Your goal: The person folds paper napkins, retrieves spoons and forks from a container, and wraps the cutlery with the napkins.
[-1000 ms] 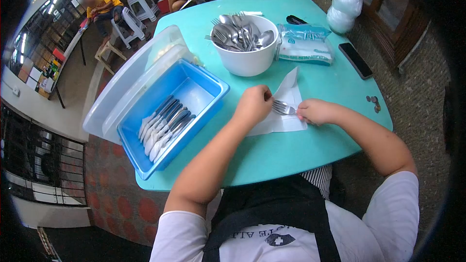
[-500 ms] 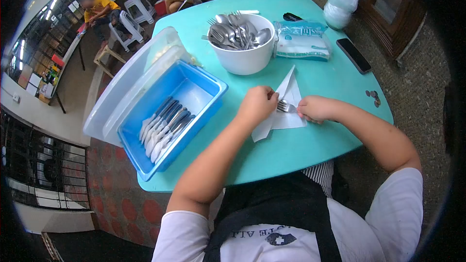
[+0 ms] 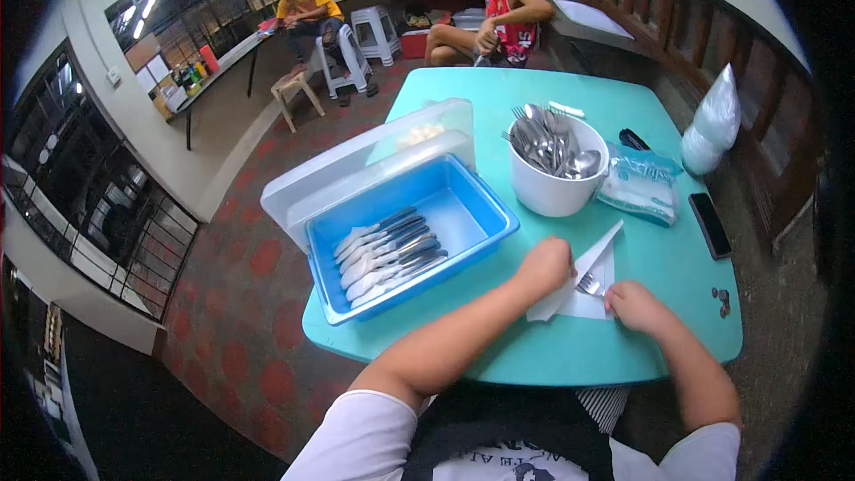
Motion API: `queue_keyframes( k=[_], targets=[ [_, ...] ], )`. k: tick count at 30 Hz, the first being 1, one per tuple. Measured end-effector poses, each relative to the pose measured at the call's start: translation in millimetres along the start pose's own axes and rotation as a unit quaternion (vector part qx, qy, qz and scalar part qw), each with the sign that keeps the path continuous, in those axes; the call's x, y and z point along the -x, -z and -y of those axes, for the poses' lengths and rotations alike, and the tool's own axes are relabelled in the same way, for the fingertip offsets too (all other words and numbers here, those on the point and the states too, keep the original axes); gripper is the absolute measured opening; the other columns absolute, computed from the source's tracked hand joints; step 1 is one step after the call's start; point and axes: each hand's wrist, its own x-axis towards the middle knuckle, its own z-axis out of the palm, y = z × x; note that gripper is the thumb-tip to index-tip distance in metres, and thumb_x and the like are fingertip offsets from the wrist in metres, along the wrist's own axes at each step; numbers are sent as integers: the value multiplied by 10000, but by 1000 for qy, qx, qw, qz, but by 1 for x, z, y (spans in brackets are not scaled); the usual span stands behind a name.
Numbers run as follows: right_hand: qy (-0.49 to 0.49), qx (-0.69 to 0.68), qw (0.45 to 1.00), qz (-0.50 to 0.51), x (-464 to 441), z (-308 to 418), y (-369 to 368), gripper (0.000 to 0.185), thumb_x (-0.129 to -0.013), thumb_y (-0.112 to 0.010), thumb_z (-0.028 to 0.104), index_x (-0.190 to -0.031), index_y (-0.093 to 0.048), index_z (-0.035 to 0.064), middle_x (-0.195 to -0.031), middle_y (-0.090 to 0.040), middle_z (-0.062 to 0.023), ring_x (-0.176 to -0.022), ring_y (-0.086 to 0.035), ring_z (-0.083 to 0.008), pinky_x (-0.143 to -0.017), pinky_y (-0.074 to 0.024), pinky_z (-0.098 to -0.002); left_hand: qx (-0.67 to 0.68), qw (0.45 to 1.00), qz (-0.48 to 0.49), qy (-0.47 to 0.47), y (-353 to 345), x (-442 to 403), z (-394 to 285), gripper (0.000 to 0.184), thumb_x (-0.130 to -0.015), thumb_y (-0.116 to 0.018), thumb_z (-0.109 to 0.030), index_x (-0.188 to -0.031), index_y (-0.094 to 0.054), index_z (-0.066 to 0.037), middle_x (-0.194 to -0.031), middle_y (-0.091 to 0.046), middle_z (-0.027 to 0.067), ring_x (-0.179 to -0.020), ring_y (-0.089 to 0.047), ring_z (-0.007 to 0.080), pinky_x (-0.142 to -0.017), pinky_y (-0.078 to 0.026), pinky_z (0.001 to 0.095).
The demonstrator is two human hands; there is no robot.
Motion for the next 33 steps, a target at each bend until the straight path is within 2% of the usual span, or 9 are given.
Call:
queue_keyframes(
  k=[5, 7, 11, 14, 19, 22, 25, 31, 33],
  targets=[
    [51, 23, 989, -136, 23, 12, -11, 267, -913, -504, 201, -780, -611, -5, -781, -624, -232, -745, -606, -396, -698, -472, -452, 53, 998, 24, 20, -1, -4, 2, 226, -726, -777, -185, -822, -674, -8, -763, -651, 179, -732, -639, 316, -704, -501, 405],
    [48, 14, 980, -191, 27, 17, -14, 251, -910, -520, 185, -780, -604, -14, -763, -616, -238, -729, -602, -409, -683, -471, -451, 107, 994, 14, 4, 3, -5, -1, 210, -736, -777, -158, -818, -658, -5, -755, -652, 144, -705, -631, 247, -663, -494, 371],
    [40, -53, 966, -249, 31, 25, -12, 215, -900, -554, 155, -804, -632, -21, -728, -617, -234, -665, -604, -396, -633, -465, -442, 242, 970, -6, 4, 9, -6, -4, 179, -745, -779, -106, -784, -635, -8, -732, -649, 66, -665, -603, 126, -597, -481, 301],
    [56, -73, 960, -264, 30, 29, -4, 193, -892, -577, 140, -824, -654, -23, -731, -622, -237, -649, -611, -385, -612, -463, -430, 261, 965, -36, -9, 20, -8, -8, 172, -743, -786, -93, -803, -653, -2, -734, -660, 41, -651, -601, 95, -577, -482, 273],
    [77, -59, 959, -265, 20, 49, 18, 182, -886, -589, 137, -854, -664, -26, -745, -624, -239, -653, -618, -380, -609, -468, -412, 293, 953, -67, 25, 45, -7, -13, 184, -766, -777, -111, -865, -683, 12, -767, -686, 57, -674, -620, 95, -590, -491, 261],
    [154, -79, 938, -300, 2, 48, 18, 169, -895, -580, 116, -844, -650, -28, -664, -592, -201, -540, -546, -269, -549, -418, -367, 309, 946, -89, 27, 60, -8, -11, 188, -782, -760, -125, -882, -697, 22, -788, -697, 76, -695, -631, 105, -617, -499, 269],
    [200, -69, 926, -312, -6, 53, 23, 179, -880, -600, 140, -863, -656, -29, -765, -635, -228, -666, -625, -379, -612, -470, -417, 313, 943, -109, 19, 76, 0, -18, 206, -785, -736, -136, -888, -700, 38, -771, -694, 89, -687, -627, 116, -618, -499, 288],
    [230, -127, 923, -282, -16, 45, 21, 157, -876, -609, 117, -857, -659, -31, -754, -643, -213, -639, -618, -358, -604, -468, -404, 175, 976, -124, 31, 90, 11, -37, 215, -804, -731, -156, -940, -718, 9, -781, -706, 87, -709, -641, 111, -660, -505, 284],
    [218, -168, 929, -246, -22, 32, 13, 147, -880, -601, 100, -843, -670, -24, -656, -608, -128, -566, -560, -213, -545, -432, -336, 137, 983, -113, 35, 90, 15, -44, 213, -798, -732, -158, -938, -721, 2, -778, -706, 106, -702, -647, 124, -659, -509, 294]
  ],
)
